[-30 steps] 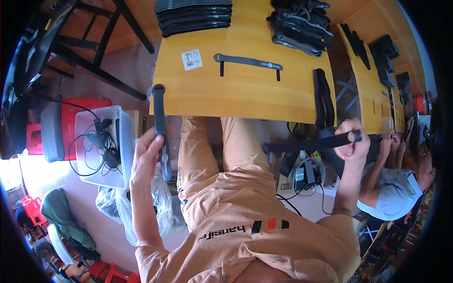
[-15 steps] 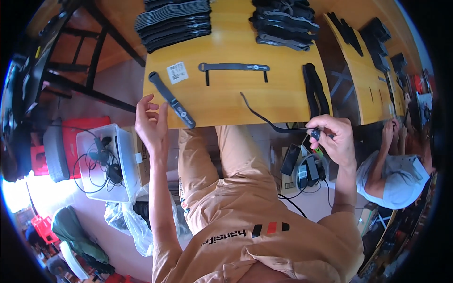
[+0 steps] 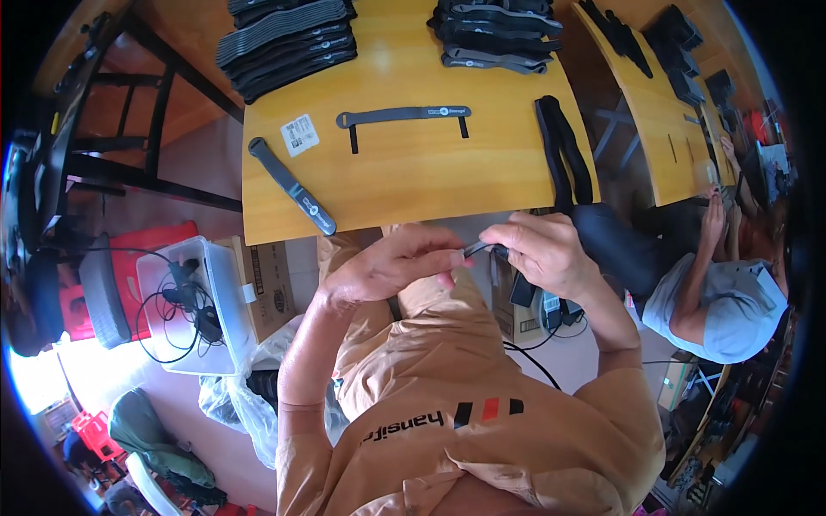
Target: The person is seen attaching plastic components to black textile straps and organizing them on a table.
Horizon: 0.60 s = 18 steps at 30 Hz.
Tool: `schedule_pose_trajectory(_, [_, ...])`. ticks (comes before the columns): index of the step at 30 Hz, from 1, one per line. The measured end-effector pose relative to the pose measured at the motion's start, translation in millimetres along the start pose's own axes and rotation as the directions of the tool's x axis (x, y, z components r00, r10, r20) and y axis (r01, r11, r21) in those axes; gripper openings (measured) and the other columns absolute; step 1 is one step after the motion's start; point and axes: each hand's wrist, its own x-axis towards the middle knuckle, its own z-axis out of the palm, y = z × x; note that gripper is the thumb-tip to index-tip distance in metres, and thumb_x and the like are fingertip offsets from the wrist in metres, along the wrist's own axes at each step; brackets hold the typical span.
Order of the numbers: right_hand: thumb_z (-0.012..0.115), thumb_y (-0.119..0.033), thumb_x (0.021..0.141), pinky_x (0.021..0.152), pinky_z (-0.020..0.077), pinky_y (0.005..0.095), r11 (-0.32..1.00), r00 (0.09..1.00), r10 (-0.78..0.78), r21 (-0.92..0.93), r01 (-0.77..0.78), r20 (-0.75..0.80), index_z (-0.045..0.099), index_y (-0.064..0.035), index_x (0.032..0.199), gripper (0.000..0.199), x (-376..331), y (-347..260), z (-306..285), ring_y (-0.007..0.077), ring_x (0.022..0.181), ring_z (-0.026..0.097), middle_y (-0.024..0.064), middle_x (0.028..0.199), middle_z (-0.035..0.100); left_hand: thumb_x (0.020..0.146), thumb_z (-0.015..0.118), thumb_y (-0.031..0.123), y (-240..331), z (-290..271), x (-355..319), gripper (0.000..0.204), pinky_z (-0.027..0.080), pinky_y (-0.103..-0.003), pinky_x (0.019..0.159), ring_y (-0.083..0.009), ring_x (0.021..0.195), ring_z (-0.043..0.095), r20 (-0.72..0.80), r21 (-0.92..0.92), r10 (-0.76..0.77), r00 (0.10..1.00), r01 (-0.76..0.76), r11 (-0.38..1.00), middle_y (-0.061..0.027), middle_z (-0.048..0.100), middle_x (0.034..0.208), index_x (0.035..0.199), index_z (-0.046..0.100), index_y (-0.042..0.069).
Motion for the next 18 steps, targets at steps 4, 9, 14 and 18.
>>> schedule_pose_trajectory(4, [0.059,0.014,0.064,0.052,0.0495,0.0269,0.997,0.992,0.073,0.033,-0.07,-0.101,0.061,-0.0012,0.092,0.031,-8,17,10,0.0198,0.059,0.061,0.0083,0.069,0.059,0.088,0.057,0.016,0,-11,-2,0.019,0.041,-0.021,0.06,-0.0056,0.065,0.051,-0.168,0.032,-0.03,0.985,0.035,0.999,0.0009,0.053,0.067,0.087,0.058,-0.003])
schedule_pose_trajectory(9, [0.056,0.009,0.08,0.062,0.05,0.0203,0.834,0.885,0.455,0.394,-0.386,-0.098,0.06,0.0017,0.097,0.019,-20,32,8,0.0112,0.073,0.063,0.0075,0.081,0.062,0.085,0.06,0.015,-12,-19,-4,0.017,0.04,-0.021,0.053,-0.0053,0.059,0.049,-0.303,0.13,-0.008,0.953,0.05,0.99,0.0019,0.05,0.064,0.082,0.056,-0.002])
schedule_pose_trajectory(14, [0.055,0.005,0.082,0.063,0.0484,0.018,0.607,0.808,0.576,0.597,-0.525,0.125,0.059,0.0032,0.097,0.016,-5,24,18,0.0082,0.074,0.061,0.0061,0.081,0.062,0.084,0.061,0.014,-10,-7,9,0.019,0.041,-0.022,0.053,-0.0057,0.059,0.049,-0.316,0.294,0.034,0.948,0.064,0.954,-0.0008,0.051,0.063,0.081,0.056,-0.004])
schedule_pose_trajectory(18, [0.055,0.002,0.083,0.059,0.0483,0.0182,0.499,0.739,0.64,0.616,-0.609,0.212,0.059,0.0039,0.091,0.009,-7,29,19,0.0076,0.068,0.06,0.005,0.078,0.062,0.083,0.062,0.013,-4,-9,10,0.019,0.043,-0.023,0.053,-0.0062,0.059,0.05,-0.29,0.359,0.029,0.957,0.08,0.93,-0.0028,0.053,0.065,0.082,0.056,-0.004])
